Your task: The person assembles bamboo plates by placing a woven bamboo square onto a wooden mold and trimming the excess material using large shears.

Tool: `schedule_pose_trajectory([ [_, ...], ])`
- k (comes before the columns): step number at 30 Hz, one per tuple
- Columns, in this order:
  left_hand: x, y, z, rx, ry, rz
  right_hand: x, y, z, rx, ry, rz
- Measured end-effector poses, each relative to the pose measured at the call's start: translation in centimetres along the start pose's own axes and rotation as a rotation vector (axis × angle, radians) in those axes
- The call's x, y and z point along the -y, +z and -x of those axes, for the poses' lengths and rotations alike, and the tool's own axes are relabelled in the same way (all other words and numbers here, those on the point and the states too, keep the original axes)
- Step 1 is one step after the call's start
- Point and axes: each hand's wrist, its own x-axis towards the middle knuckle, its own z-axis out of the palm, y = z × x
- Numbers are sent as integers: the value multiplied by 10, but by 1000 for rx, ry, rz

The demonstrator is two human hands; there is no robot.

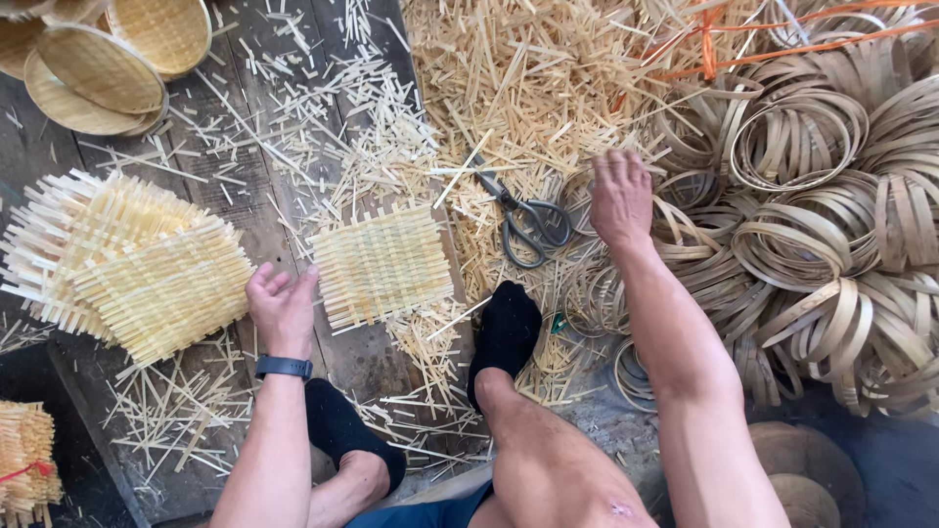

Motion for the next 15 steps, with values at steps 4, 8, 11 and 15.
schedule_pose_trajectory([
  [4,29,-9,-12,-67,115,117,0,0,-19,357,-2,-136],
  [8,28,-28,-17,-106,85,183,-24,-13,-9,327,54,-99],
  [11,1,-26,-7,-130,238,176,-52,-53,-1,101,188,-74],
  [15,-71,8,50,-64,549,20,-62,-148,7,-280,484,-465],
])
